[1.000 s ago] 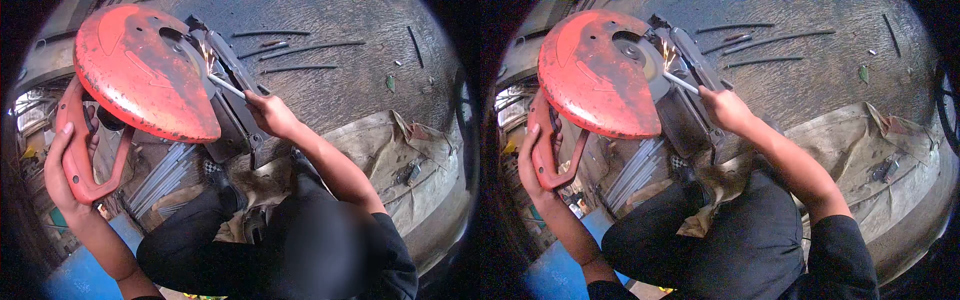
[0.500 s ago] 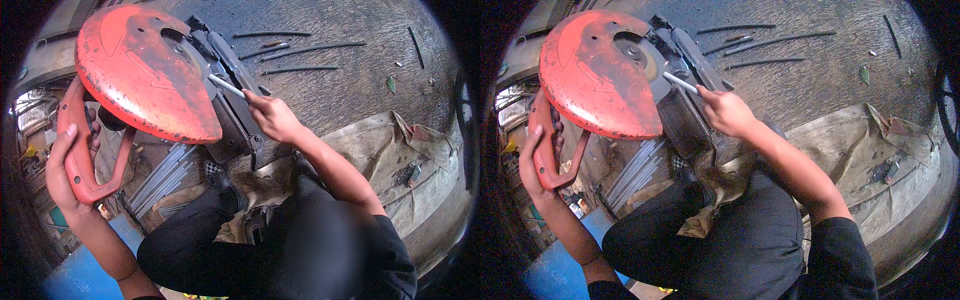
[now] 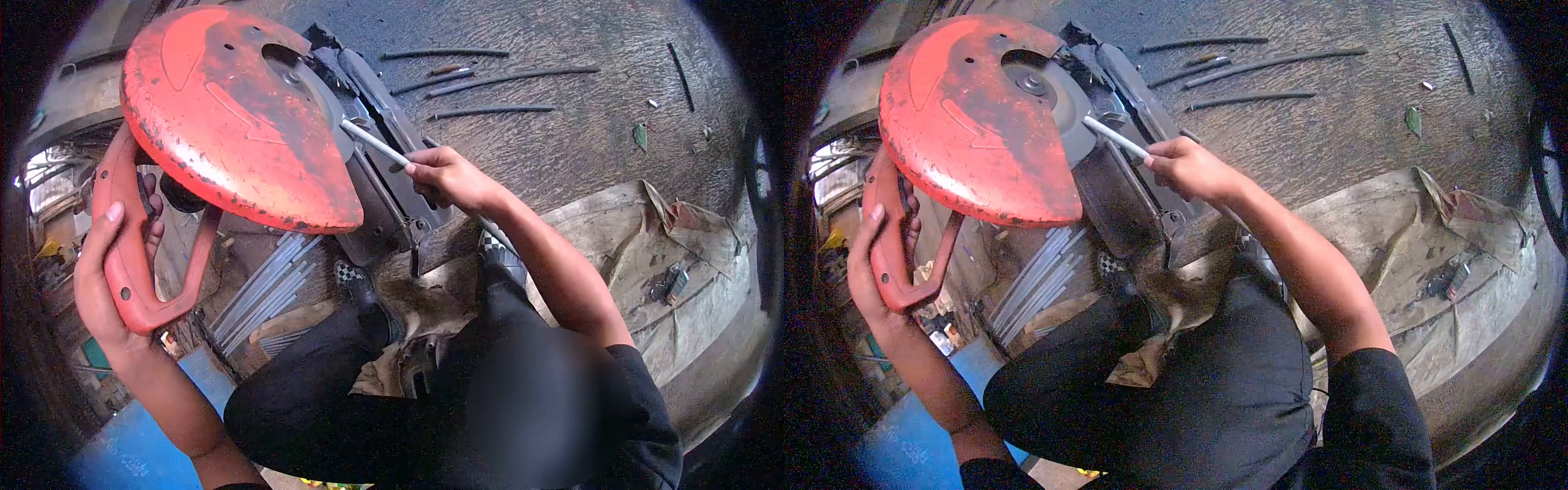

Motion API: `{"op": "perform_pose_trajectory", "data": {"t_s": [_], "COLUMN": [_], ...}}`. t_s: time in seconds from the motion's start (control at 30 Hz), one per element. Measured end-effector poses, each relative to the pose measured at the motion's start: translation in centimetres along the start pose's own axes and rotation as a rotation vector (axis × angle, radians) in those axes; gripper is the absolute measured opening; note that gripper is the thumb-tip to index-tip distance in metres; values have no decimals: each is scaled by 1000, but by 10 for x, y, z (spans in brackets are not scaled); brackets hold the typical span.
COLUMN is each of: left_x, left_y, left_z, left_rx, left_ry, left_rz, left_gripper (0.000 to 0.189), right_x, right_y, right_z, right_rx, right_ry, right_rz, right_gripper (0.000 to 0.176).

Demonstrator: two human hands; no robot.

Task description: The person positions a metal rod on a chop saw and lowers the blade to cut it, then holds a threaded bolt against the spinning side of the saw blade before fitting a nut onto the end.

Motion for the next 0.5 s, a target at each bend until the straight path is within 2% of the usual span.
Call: {"op": "perform_pose_trajectory", "data": {"t_s": [0.07, 0.1, 0.13, 0.2, 0.3, 0.5], "left_x": [-1, -1, 0, 0, -1, 0], "left_y": [1, 1, 1, 1, 1, 0], "left_z": [1, 2, 2, 1, 1, 1], "left_rx": [-6, -4, -3, 2, 0, -5], "left_ry": [15, 8, 0, 9, 27, 13], "left_rz": [20, 14, 8, 8, 12, -19], "left_gripper": [52, 52, 52, 52, 52, 51], "right_x": [0, 2, 2, 2, -5, -11], "right_y": [-4, -10, -12, -14, -6, 3], "right_z": [2, 4, 7, 5, -3, -14], "right_rx": [101, 235, 236, 361, 443, 529], "right_ry": [135, 214, 215, 409, 538, 654], "right_rz": [32, -1, -1, 41, 142, 204], "right_gripper": [27, 26, 26, 24, 20, 11]}}
Point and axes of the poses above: each hand's wrist, its own y-axis away from the middle knuckle, its own x-axis out of the back of the hand, z = x × y, the point moved 5 cm from there along -y, towards the middle knuckle, and after that the axes turned 14 degrees about -y, right-handed, at the moved point
